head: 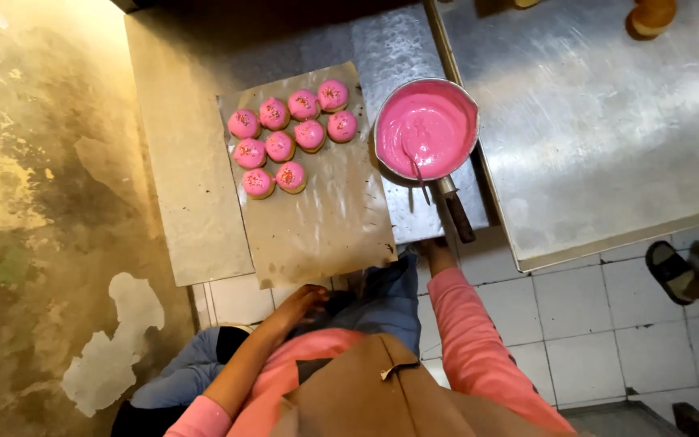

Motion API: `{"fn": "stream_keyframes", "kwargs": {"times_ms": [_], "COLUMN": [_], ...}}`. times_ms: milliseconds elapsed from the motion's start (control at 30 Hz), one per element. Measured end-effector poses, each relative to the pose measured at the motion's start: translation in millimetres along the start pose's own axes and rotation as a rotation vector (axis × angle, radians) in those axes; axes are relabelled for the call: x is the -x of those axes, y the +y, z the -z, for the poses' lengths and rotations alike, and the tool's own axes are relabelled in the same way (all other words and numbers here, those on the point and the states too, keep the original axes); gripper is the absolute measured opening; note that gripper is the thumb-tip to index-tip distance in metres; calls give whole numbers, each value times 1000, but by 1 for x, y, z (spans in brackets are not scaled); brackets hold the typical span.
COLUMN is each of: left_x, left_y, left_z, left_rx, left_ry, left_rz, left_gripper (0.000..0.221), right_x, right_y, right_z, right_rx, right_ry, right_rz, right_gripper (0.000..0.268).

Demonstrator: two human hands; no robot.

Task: Dip donuts into glaze and add sprinkles and decorative piping.

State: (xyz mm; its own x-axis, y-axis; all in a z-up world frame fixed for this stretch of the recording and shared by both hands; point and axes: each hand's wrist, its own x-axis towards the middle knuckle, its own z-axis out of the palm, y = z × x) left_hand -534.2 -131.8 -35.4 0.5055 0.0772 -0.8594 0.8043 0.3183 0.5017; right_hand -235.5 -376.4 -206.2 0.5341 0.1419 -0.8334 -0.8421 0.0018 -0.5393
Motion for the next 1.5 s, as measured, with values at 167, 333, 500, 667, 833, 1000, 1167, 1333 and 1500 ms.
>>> {"fn": "stream_keyframes", "kwargs": {"times_ms": [167,333,500,667,833,1000,1167,1333,1500], "left_x": [-21,-36,-21,56,86,33,53,69,51], "left_y": [20,59,109,155,192,241,216,161,136], "left_z": [-26,-56,-113,-180,-209,-152,-89,-95,-121], "left_rx": [-113,-330,-469,-746,-1148,-1285,-1086,-951,-947], "left_ry": [-224,-400,-643,-440,-619,139,184,103,-187], "left_rz": [-92,-208,-263,-1025,-2136,-1705,-1558,-1476,-1336], "left_gripper": [43,45,47,52,53,66,61,53,44], "right_x": [16,46,131,189,306,346,269,148,163], "right_y": [45,124,145,122,2,-120,-168,-142,-121], "right_z": [90,170,213,188,79,18,-24,-22,-3], "right_rx": [25,136,57,-268,-693,-255,956,1011,862], "right_ry": [74,228,401,301,-183,-325,315,128,130], "right_rz": [16,13,-27,-9,214,618,1028,582,901], "right_gripper": [23,24,80,81,53,56,60,49,41]}}
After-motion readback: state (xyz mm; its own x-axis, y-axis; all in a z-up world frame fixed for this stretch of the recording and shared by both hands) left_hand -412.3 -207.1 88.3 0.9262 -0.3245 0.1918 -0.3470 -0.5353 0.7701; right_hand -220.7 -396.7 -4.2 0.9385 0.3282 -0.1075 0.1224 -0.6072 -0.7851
